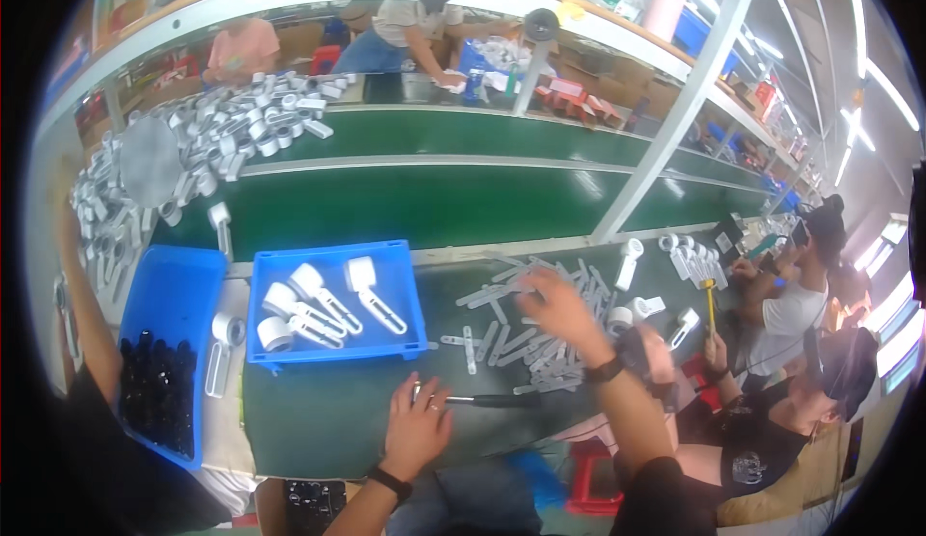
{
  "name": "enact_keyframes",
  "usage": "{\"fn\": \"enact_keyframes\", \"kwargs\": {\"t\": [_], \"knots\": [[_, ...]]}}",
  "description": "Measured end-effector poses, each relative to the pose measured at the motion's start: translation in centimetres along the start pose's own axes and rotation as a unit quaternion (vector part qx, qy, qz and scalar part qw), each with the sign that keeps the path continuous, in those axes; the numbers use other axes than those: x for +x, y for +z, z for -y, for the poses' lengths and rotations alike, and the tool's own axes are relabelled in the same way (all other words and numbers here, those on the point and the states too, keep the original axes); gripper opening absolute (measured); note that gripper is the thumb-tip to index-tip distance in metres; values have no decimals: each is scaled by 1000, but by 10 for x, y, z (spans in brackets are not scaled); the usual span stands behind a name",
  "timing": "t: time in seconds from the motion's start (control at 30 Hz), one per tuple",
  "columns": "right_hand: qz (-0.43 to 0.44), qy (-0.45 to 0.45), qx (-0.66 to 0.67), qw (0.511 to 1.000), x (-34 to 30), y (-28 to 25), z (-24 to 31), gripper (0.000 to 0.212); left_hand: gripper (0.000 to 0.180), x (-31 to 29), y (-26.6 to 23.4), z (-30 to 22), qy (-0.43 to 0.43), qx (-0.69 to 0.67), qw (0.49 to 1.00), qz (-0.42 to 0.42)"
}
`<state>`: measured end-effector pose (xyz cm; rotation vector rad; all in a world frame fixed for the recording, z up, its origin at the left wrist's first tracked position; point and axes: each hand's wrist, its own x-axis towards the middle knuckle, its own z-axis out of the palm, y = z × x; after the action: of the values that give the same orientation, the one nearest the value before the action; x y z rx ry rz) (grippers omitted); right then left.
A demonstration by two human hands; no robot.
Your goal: Assembling white plastic components using a small hammer on a production line.
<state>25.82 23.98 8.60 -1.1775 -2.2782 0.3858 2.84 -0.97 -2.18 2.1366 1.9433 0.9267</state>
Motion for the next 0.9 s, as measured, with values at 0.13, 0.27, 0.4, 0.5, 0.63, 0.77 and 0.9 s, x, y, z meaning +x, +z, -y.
{"fn": "enact_keyframes", "kwargs": {"t": [0.13, 0.27, 0.4, 0.5, 0.63, 0.77, 0.9], "knots": [[-4, 183, -109, 977, -1, -93, -147, 38, 42, 4, -2, -7, -5, 5, 1000, 23], [20, 238, -270, 933, -7, -182, -270, 45, 42, 10, 4, -8, 4, -6, 1000, 19], [-18, 422, -70, 904, -8, -190, -312, 87, 44, 6, -4, -6, -17, 27, 999, 21], [-39, 415, -197, 887, -38, -197, -396, 104, 36, 26, -15, -26, 21, 26, 999, 31], [-79, 398, -221, 887, -27, -171, -437, 122, 36, 22, -15, -25, 22, 44, 998, 33], [-97, 391, -229, 886, -33, -206, -480, 139, 37, 28, -14, -31, 9, 52, 997, 64], [-67, 430, -309, 846, -42, -229, -508, 142, 38, 31, -14, -35, -22, 62, 993, 97]]}}
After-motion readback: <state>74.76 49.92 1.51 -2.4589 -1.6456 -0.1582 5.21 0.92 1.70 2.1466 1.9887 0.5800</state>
